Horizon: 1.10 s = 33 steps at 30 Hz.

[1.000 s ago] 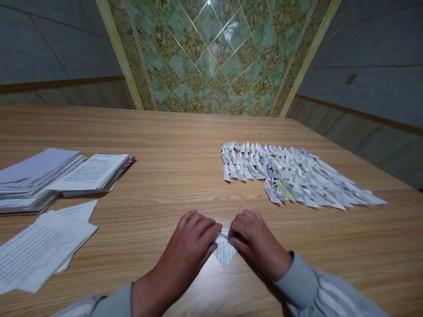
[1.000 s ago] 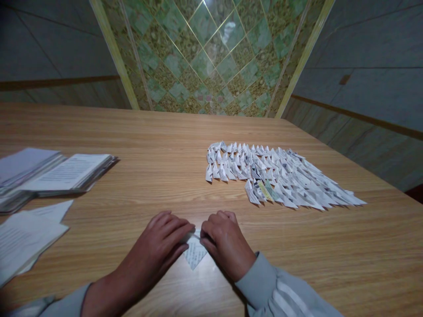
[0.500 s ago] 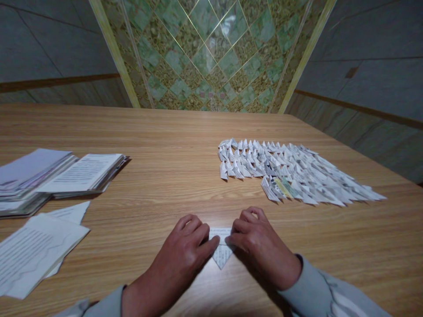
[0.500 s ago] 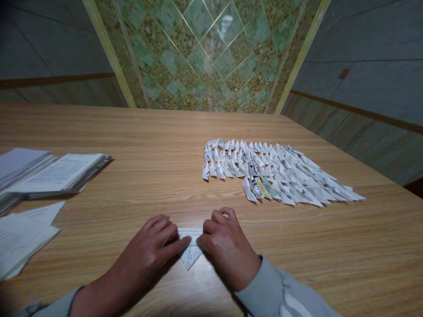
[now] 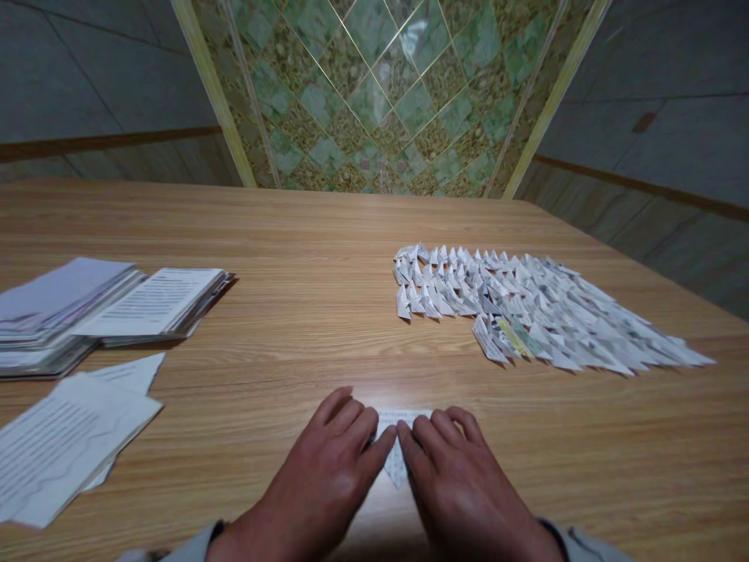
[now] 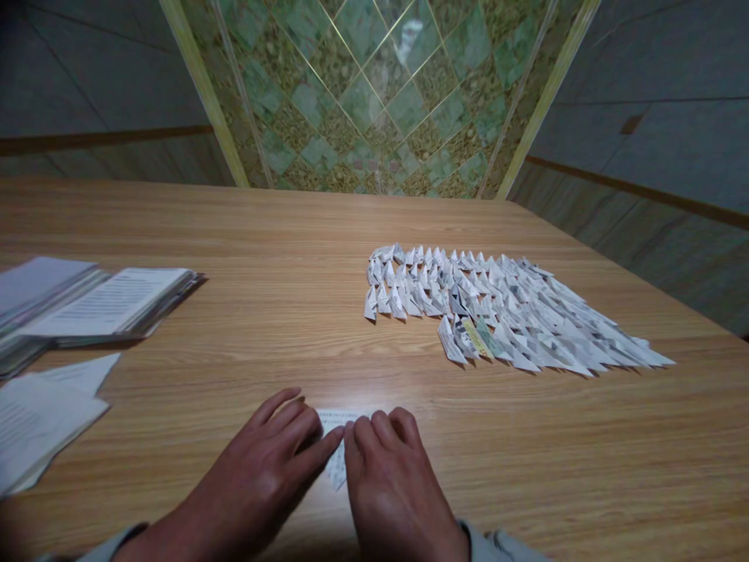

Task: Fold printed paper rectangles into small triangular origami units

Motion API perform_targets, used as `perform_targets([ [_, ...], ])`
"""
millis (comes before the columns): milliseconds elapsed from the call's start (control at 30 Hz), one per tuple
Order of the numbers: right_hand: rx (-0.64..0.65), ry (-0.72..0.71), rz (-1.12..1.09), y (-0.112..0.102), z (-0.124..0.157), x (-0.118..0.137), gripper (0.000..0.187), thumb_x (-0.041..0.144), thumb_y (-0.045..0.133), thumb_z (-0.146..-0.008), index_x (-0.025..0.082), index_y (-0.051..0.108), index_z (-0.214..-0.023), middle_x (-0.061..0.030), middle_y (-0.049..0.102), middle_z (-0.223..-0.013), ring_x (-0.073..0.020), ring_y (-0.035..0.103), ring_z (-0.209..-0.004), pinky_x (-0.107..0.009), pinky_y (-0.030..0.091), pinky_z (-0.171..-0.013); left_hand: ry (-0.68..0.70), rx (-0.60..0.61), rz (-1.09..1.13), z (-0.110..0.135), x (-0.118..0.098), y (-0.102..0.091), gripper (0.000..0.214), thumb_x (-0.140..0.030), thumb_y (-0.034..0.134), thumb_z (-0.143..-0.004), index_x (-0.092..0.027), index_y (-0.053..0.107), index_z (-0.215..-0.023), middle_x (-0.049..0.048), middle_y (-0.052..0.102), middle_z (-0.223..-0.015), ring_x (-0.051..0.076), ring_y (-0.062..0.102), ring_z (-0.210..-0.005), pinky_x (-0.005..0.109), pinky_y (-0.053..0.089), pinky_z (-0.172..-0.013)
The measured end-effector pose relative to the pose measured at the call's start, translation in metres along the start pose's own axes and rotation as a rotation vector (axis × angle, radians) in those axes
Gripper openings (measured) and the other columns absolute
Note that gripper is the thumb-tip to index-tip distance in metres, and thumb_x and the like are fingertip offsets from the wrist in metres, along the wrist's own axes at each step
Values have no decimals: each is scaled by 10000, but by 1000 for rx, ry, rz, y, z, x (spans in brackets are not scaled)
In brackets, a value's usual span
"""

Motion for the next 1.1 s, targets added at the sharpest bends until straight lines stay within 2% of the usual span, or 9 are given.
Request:
perform_targets([
  [200, -123, 21, 52, 11, 6, -3, 202, 90, 538, -860, 172, 621, -1024, -36, 639, -793, -205, 531, -726, -404, 332, -853, -50, -55, -49, 7, -1, 0, 247, -123, 422, -979, -193, 648, -1048, 24, 617, -813, 193, 538, -766, 475, 377, -986],
  [400, -6, 61, 113, 6, 13, -13, 191, 100, 558, -874, 197, 652, -1008, -25, 652, -784, -194, 571, -747, -410, 355, -910, -131, -42, -85, 16, 4, 0, 278, -58, 443, -892, -200, 638, -1031, 40, 649, -902, 209, 562, -840, 467, 368, -1003],
  [533, 5, 91, 106, 4, 17, -19, 175, 120, 584, -862, 211, 666, -989, -18, 663, -776, -200, 578, -748, -425, 351, -933, -153, -4, -99, 24, 6, 0, 334, -39, 440, -854, -221, 629, -1060, 30, 669, -980, 205, 578, -906, 448, 314, -1056],
  [733, -32, 187, 75, 1, 19, -35, 13, 220, 664, -816, 221, 660, -828, -23, 660, -739, -225, 576, -755, -443, 342, -923, -169, 41, -114, 35, 11, 1, 327, -106, 396, -938, -236, 639, -1115, 33, 684, -1048, 212, 588, -965, 460, 285, -1082],
  [800, -16, 185, 52, -3, 15, -37, 28, 226, 664, -822, 216, 652, -799, -25, 654, -738, -226, 571, -762, -429, 355, -889, -160, 67, -117, 36, 12, 0, 318, -125, 389, -960, -230, 642, -1121, 36, 688, -1061, 212, 595, -967, 464, 272, -1086],
  [833, -34, 183, 47, -5, 13, -37, 7, 215, 653, -829, 210, 657, -832, -27, 651, -742, -222, 565, -755, -422, 364, -871, -146, 84, -119, 35, 12, -1, 313, -130, 393, -966, -232, 642, -1126, 31, 692, -1066, 209, 599, -965, 459, 264, -1089],
  [933, -110, 86, 17, -5, 6, -23, 260, 144, 574, -866, 188, 634, -1115, -34, 666, -818, -205, 558, -765, -411, 372, -902, -119, 89, -133, 31, 15, -6, 272, -182, 426, -978, -239, 645, -1129, 25, 704, -1072, 213, 613, -962, 450, 268, -1077],
  [1033, -204, 29, -20, 3, 3, -9, 224, 122, 519, -873, 199, 646, -1041, -17, 661, -781, -185, 548, -718, -415, 331, -971, -171, 70, -128, 26, 21, -11, 243, -241, 452, -978, -227, 655, -1110, 43, 710, -1076, 230, 620, -959, 459, 309, -1038],
  [1100, -179, 31, -27, 9, 1, -3, 264, 151, 523, -878, 186, 634, -1114, -34, 681, -832, -196, 555, -751, -418, 331, -971, -181, 62, -117, 23, 23, -13, 246, -257, 452, -980, -220, 663, -1100, 47, 713, -1074, 236, 621, -957, 463, 318, -1027],
])
Point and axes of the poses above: each hand's wrist, its own z-axis away from the middle knuckle, its own y-axis out of the palm, x = y × z, the point moved 4 cm from there along -z, towards the middle knuckle
